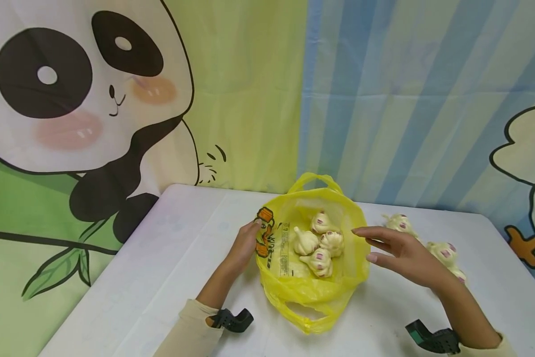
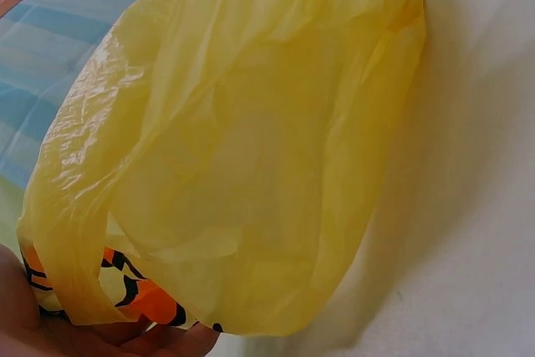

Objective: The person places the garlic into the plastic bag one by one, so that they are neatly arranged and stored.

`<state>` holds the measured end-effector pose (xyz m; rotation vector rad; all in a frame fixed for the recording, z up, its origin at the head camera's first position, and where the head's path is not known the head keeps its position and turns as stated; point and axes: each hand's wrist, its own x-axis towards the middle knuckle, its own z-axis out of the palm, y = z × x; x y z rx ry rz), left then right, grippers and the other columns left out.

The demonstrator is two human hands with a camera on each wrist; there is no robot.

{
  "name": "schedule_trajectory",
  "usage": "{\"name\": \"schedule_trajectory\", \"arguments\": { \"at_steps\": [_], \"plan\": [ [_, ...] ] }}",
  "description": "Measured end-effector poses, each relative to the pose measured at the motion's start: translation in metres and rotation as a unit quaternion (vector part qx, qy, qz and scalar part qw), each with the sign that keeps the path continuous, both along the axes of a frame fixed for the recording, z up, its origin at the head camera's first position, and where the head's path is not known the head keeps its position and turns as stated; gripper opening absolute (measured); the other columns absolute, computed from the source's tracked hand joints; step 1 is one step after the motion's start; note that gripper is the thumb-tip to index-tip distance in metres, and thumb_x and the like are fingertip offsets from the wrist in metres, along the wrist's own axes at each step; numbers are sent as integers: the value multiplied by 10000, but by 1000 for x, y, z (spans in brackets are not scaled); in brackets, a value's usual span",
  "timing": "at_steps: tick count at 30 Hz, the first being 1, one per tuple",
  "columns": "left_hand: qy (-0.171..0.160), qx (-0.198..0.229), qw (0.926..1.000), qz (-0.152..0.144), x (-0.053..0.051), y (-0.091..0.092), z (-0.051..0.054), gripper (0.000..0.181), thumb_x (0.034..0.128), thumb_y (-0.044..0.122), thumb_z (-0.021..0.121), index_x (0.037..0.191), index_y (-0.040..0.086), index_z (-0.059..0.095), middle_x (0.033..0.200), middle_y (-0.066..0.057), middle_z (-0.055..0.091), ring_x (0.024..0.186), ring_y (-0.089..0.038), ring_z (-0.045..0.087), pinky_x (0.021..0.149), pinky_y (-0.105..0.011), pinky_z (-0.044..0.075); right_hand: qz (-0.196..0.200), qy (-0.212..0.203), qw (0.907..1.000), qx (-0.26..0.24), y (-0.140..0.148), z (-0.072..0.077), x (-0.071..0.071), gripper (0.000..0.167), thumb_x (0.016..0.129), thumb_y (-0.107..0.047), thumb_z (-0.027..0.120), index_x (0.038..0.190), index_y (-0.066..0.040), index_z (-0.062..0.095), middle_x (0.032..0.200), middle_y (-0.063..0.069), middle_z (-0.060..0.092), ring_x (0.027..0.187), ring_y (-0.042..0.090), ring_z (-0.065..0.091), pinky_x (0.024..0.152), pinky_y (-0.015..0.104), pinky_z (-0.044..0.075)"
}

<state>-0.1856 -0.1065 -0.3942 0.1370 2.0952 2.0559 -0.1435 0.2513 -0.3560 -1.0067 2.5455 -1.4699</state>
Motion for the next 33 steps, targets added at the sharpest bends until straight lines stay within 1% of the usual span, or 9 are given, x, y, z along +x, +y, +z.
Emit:
{"name": "schedule_trajectory", "arguments": {
  "at_steps": [5,8,11,13,15,20,25,28,33],
  "plan": [
    [-10,58,10000,46,-11,-2,-20,491,1083,295,274,1360,-49,490,1093,-264,577,1106,-429,511,939,-393,406,-216,-118,9997,-23,7,-2,7,429,935,13,617,1351,-65,549,1353,115,541,1253,16,467,941,209,428],
    [38,87,9999,119,-13,-2,-26,505,1077,333,291,1345,-36,510,1115,-269,575,1098,-398,526,942,-388,407,-286,-76,9995,-100,10,-3,13,441,928,22,623,1354,-61,544,1360,99,539,1257,12,462,933,194,426],
    [82,86,9997,191,-13,-2,-27,514,1068,373,310,1326,-8,538,1105,-246,587,1077,-357,543,944,-389,406,-237,35,9994,-232,14,-4,18,449,916,66,616,1348,-22,531,1362,101,537,1267,28,459,947,188,412],
    [133,42,9996,227,-12,-2,-26,519,1062,387,318,1320,-2,545,1092,-222,596,1066,-333,550,948,-397,406,-267,129,9993,-243,17,-4,22,455,908,84,617,1344,-8,527,1364,89,538,1265,28,461,948,183,410],
    [146,9,9996,257,-12,-2,-26,520,1059,389,321,1319,-1,546,1091,-202,602,1072,-314,549,962,-405,398,-367,134,9990,-238,21,-5,26,452,907,86,617,1341,-7,528,1364,71,539,1263,21,461,944,183,414],
    [144,17,9997,214,-12,-1,-24,525,1059,384,320,1353,-3,520,1131,-204,595,1115,-321,536,992,-430,383,-811,30,9965,-193,33,-10,34,445,926,60,607,1354,-32,524,1367,35,534,1241,9,484,921,190,434],
    [147,24,9997,214,-13,-2,-24,524,1061,383,312,1358,4,518,1162,-195,596,1142,-298,528,1015,-440,367,-1222,91,9924,118,43,-17,39,438,947,12,604,1370,-57,517,1344,-6,552,1203,-9,508,853,159,464],
    [153,2,9996,239,-13,-3,-25,521,1062,382,311,1352,8,526,1158,-187,602,1139,-285,531,1020,-444,363,-1529,85,9877,311,48,-21,40,424,953,-44,621,1365,-73,524,1323,-54,552,1195,-60,480,825,139,465],
    [124,31,9996,248,-12,-3,-24,520,1061,380,314,1356,6,522,1158,-183,601,1144,-276,526,1033,-445,349,-2085,8,9771,422,62,-29,43,423,942,-103,655,1349,-70,541,1300,-99,547,1168,-129,443,790,117,466]
  ]
}}
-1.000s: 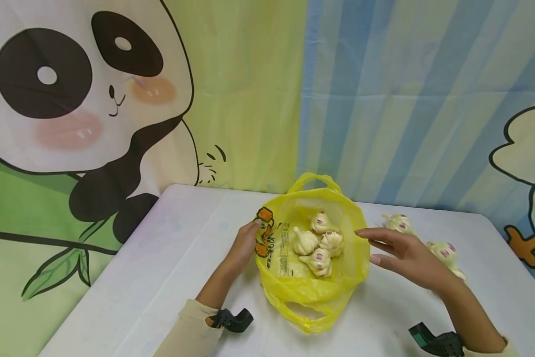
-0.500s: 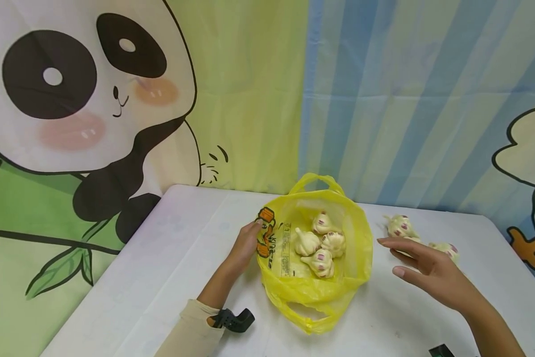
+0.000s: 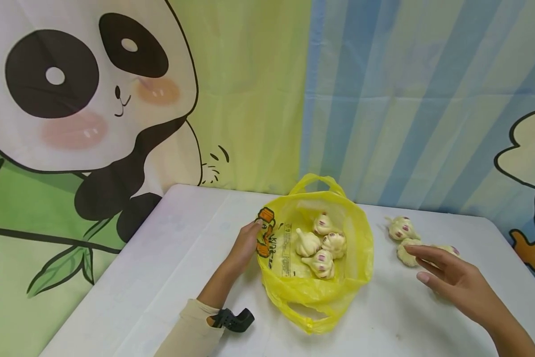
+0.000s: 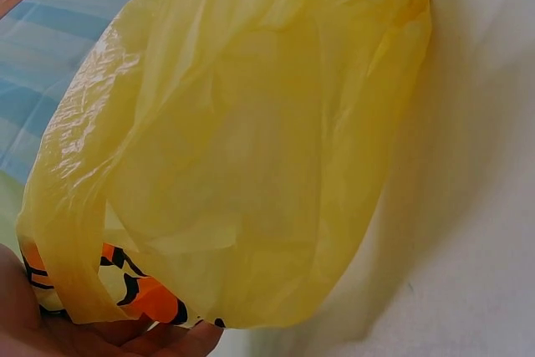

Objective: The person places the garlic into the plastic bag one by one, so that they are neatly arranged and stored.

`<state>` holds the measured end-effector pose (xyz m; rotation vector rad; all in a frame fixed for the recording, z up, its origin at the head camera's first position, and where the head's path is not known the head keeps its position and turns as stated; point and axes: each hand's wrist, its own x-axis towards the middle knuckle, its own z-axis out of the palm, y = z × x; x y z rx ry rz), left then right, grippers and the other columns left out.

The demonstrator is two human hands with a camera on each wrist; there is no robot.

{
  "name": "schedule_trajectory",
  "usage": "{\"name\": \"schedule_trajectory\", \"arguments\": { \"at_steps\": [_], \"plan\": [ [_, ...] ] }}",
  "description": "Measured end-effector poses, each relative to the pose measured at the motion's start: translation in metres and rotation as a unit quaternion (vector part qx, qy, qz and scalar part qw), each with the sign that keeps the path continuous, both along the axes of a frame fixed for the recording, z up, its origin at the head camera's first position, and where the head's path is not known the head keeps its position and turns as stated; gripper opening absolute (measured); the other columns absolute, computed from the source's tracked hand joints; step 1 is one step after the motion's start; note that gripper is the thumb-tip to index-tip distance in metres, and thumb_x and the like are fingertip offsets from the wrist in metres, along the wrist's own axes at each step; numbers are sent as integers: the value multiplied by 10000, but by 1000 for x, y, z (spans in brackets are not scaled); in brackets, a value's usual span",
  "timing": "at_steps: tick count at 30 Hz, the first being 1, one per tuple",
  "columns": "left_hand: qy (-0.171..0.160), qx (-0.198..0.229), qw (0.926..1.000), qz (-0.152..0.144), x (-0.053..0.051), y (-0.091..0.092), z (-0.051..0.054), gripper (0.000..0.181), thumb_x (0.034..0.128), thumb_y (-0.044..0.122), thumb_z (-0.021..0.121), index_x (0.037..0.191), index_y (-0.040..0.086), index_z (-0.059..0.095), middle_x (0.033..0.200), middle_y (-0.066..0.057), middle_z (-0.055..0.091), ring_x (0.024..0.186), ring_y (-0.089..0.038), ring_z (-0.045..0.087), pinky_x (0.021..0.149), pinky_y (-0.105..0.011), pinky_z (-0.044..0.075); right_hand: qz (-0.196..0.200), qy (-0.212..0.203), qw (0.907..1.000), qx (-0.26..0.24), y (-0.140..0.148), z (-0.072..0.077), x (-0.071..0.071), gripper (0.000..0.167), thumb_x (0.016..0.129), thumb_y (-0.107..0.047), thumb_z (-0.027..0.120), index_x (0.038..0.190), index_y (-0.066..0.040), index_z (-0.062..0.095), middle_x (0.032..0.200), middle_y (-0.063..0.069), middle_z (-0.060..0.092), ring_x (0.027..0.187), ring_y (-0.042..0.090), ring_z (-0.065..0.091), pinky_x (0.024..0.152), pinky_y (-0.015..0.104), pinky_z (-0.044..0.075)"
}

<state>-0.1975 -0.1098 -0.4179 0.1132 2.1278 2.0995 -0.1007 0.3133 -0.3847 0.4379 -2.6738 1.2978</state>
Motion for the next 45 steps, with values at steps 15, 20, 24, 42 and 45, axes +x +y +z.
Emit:
{"name": "schedule_trajectory", "arguments": {
  "at_steps": [15,20,24,42,45],
  "plan": [
    [1,-89,9998,-178,18,1,29,475,1081,271,285,1337,-63,505,1095,-285,565,1111,-437,499,947,-400,395,-968,235,9948,197,39,-22,9,437,963,-118,627,1380,-60,508,1275,-220,517,1229,-148,339,765,63,431],
    [-39,-99,9997,-203,15,0,25,470,1083,256,274,1334,-66,507,1106,-302,557,1118,-453,492,943,-402,398,-1373,231,9901,149,52,-31,10,438,971,-138,620,1391,-85,510,1286,-184,530,1203,-154,358,780,19,382],
    [-37,-42,9999,-133,5,-2,9,484,1082,309,282,1351,-18,516,1093,-265,574,1097,-415,514,939,-395,399,-1570,216,9874,-20,63,-38,10,438,959,-126,635,1379,-83,519,1266,-163,554,1118,-153,423,760,30,405],
    [132,18,9999,-103,2,1,-2,528,1059,398,310,1327,6,540,1099,-240,585,1101,-357,525,982,-435,379,-2308,-212,9728,47,111,-87,-1,491,967,-280,623,1403,-104,481,1253,-111,521,1003,-141,423,719,41,424],
    [157,43,9998,-114,2,1,-2,525,1061,393,312,1325,1,541,1103,-250,584,1105,-361,525,979,-435,382,-2203,-578,9732,307,114,-95,-3,591,954,-358,630,1440,-85,432,1349,11,486,1013,-98,428,689,81,460]
  ]
}}
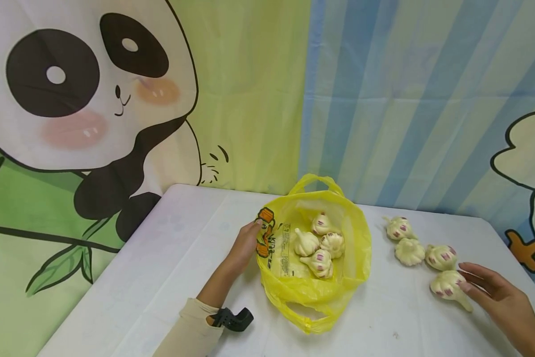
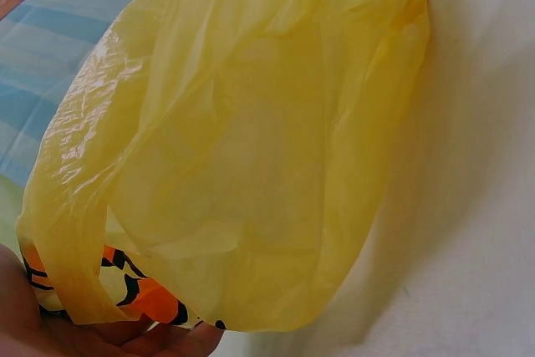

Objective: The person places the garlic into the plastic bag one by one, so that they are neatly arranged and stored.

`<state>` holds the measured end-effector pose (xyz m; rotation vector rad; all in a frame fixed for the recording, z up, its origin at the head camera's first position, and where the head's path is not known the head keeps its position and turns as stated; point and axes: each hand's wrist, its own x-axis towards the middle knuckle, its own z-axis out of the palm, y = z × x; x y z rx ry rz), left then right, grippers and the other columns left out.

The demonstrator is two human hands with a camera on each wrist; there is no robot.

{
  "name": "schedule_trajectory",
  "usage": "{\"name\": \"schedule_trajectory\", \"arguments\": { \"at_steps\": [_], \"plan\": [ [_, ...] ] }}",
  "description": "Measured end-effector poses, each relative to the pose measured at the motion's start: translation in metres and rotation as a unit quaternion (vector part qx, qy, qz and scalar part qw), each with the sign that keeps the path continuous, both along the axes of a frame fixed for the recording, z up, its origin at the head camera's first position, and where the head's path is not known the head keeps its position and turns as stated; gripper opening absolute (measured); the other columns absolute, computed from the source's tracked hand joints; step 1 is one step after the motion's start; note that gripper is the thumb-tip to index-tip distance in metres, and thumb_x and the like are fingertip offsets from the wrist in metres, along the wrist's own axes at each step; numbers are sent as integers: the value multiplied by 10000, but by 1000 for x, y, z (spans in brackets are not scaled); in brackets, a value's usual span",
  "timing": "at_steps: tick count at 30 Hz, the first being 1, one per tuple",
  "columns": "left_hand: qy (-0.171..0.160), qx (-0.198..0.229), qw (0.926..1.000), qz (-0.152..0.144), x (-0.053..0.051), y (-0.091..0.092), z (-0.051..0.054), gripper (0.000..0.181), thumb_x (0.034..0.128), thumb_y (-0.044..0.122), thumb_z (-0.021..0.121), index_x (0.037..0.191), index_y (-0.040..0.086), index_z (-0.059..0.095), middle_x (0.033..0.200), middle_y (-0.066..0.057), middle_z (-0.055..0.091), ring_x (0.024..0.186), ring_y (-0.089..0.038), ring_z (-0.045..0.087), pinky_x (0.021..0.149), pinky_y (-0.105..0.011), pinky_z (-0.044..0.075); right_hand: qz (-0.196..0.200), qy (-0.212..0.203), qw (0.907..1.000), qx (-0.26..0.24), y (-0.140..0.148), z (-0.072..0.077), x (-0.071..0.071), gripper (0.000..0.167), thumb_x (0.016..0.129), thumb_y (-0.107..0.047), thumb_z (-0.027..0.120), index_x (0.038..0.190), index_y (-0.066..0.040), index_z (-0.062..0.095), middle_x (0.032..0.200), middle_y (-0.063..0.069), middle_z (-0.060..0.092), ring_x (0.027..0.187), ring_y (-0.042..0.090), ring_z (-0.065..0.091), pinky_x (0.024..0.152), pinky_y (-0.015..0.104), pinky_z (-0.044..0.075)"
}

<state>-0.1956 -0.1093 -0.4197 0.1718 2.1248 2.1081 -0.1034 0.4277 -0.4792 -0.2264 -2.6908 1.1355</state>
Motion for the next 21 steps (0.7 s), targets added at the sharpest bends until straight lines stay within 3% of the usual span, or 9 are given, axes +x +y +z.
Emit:
{"name": "schedule_trajectory", "arguments": {
  "at_steps": [6,9,11,14,21],
  "plan": [
    [-21,-36,10000,34,0,0,1,522,1064,389,307,1314,1,551,1090,-257,585,1081,-366,536,962,-428,393,183,-530,9983,170,-4,-2,0,734,945,-418,626,1486,-25,326,1508,229,297,1109,107,459,673,85,453],
    [-43,-42,10000,27,0,1,1,522,1064,392,307,1309,3,553,1075,-255,584,1061,-365,539,949,-422,398,240,-588,9979,112,-8,3,1,763,946,-413,625,1498,-8,289,1528,257,247,1089,51,443,674,78,447],
    [-74,-44,10000,34,0,1,2,518,1064,387,308,1316,4,549,1077,-248,588,1062,-353,542,956,-424,395,266,-628,9977,46,-11,5,2,778,940,-418,633,1502,-11,282,1524,262,246,997,-77,388,673,84,451],
    [-121,-62,9999,42,0,0,2,520,1064,387,312,1336,4,535,1090,-233,591,1080,-331,541,980,-430,380,304,-742,9968,20,-13,9,3,794,934,-423,640,1494,11,282,1468,300,300,916,-145,355,653,118,472],
    [-141,-39,9999,13,-3,0,-1,520,1062,388,331,1342,-4,527,1099,-239,589,1082,-332,541,984,-439,376,223,-1065,9939,195,-14,13,2,791,915,-468,649,1414,75,364,1297,338,455,868,-69,436,619,185,498]
  ]
}}
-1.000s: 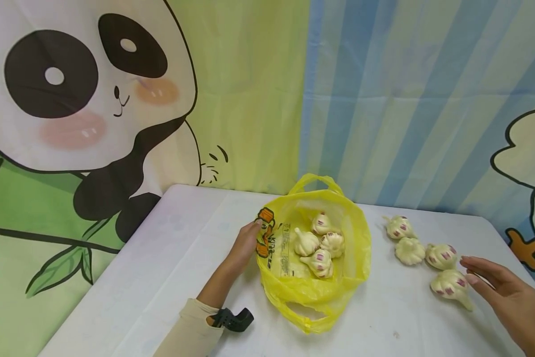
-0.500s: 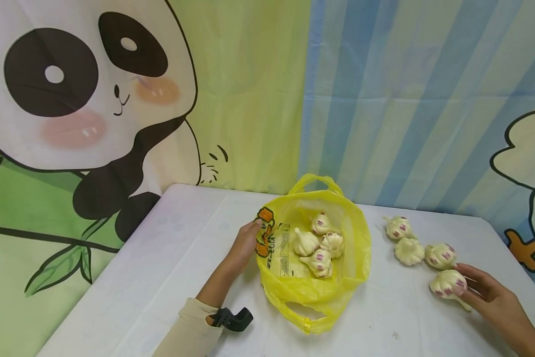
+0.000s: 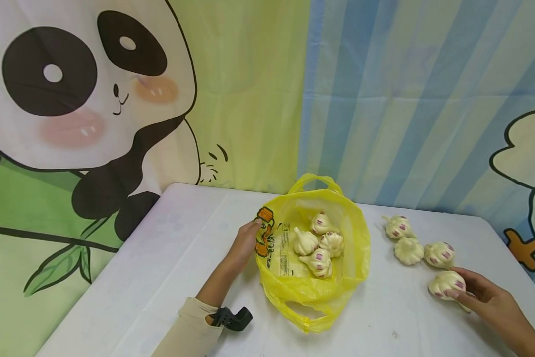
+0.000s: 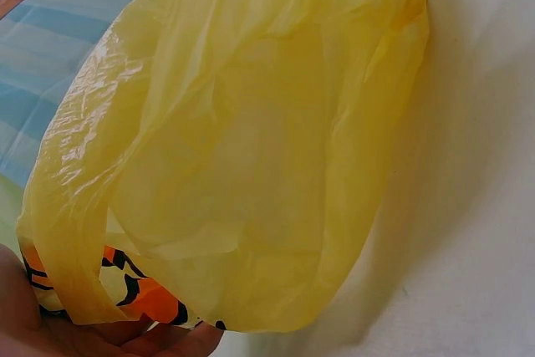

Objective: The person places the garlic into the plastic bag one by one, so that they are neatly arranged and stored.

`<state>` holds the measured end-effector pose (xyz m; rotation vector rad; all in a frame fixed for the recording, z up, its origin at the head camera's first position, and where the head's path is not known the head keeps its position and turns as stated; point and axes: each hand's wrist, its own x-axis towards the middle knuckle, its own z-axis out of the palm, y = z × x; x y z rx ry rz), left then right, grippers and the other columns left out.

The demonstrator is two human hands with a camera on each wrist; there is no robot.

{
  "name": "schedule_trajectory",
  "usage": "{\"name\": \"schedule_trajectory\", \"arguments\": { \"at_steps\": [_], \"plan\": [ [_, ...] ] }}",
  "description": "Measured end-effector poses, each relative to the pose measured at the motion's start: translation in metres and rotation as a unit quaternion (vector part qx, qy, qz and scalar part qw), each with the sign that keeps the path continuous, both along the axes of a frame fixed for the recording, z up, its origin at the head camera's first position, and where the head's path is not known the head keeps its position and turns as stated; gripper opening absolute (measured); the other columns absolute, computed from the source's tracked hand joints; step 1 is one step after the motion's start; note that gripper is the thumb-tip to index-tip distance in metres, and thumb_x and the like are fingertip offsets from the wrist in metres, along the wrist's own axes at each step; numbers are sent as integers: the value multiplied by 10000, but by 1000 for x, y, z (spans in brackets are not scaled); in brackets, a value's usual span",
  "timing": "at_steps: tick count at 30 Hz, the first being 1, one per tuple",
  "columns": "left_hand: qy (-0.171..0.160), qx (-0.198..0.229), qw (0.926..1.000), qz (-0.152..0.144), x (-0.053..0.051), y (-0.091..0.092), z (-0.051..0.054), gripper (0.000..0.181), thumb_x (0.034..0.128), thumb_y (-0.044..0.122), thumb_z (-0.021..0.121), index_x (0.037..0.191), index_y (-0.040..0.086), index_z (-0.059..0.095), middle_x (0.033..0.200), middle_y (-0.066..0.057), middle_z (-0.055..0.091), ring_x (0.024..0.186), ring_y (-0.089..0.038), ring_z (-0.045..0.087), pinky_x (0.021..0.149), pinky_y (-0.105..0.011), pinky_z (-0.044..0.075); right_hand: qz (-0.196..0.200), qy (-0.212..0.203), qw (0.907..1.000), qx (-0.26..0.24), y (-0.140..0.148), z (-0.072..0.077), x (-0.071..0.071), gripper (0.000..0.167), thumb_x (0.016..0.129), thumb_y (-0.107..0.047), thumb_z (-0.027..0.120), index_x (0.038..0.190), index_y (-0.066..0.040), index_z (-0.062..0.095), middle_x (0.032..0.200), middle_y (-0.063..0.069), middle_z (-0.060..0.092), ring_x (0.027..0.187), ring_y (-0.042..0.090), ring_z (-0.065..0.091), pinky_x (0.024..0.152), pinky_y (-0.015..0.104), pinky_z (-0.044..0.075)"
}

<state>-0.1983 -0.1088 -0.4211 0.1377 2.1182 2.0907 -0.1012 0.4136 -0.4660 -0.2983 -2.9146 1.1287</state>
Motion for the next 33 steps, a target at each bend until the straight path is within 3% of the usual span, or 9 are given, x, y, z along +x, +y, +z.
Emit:
{"name": "schedule_trajectory", "arguments": {
  "at_steps": [2,14,16,18,21,22,23,28,33],
  "plan": [
    [3,8,10000,-2,0,0,0,521,1061,390,334,1350,-1,522,1104,-235,590,1090,-329,539,992,-441,371,30,18,10000,4,0,0,0,779,916,-459,652,1413,71,370,1298,332,458,837,-132,396,621,182,495],
    [-10,-36,10000,45,0,0,1,520,1059,397,326,1330,9,543,1083,-218,599,1058,-303,547,985,-436,372,176,86,9997,-110,0,-1,3,762,936,-434,635,1424,75,344,1327,328,430,860,-190,349,634,157,485],
    [-16,-22,10000,55,1,1,1,520,1059,397,323,1323,9,548,1077,-220,598,1054,-314,548,975,-430,379,140,18,9999,-90,0,-1,2,777,936,-449,627,1429,76,336,1336,336,418,922,-82,446,636,154,485],
    [-36,-22,10000,62,1,1,1,519,1060,394,319,1326,11,546,1079,-223,598,1064,-328,545,975,-430,380,98,-63,9999,-94,0,-1,2,787,940,-457,618,1433,81,325,1347,349,403,1012,112,527,636,154,489],
    [-37,-34,10000,67,2,0,1,524,1060,390,317,1337,4,538,1089,-225,597,1084,-337,539,982,-431,378,36,-170,9998,-116,0,-1,1,808,941,-476,606,1439,87,310,1359,364,381,1114,436,470,636,162,498],
    [-40,-42,10000,71,2,0,1,523,1060,389,319,1336,3,539,1089,-229,596,1083,-341,539,979,-431,380,35,-176,9998,-133,-1,-1,1,809,941,-476,604,1440,88,308,1361,366,378,1131,469,447,637,162,498],
    [-26,-47,10000,67,2,0,1,525,1060,391,319,1337,4,539,1090,-230,596,1083,-343,539,976,-430,383,39,-174,9998,-132,-1,-1,1,808,941,-475,605,1441,87,308,1364,365,377,1126,464,449,639,160,497],
    [9,-46,10000,64,2,0,1,518,1058,399,329,1320,12,555,1085,-245,592,1061,-344,546,954,-417,395,74,-58,9999,-65,-2,0,2,794,935,-466,620,1438,73,329,1353,344,404,981,78,491,642,139,478],
    [1,-49,10000,49,2,-1,2,510,1058,390,344,1346,13,534,1098,-225,597,1069,-310,545,980,-432,379,38,-11,10000,-53,-2,1,2,799,929,-473,624,1438,70,332,1348,344,407,994,121,506,633,135,474]
  ]
}}
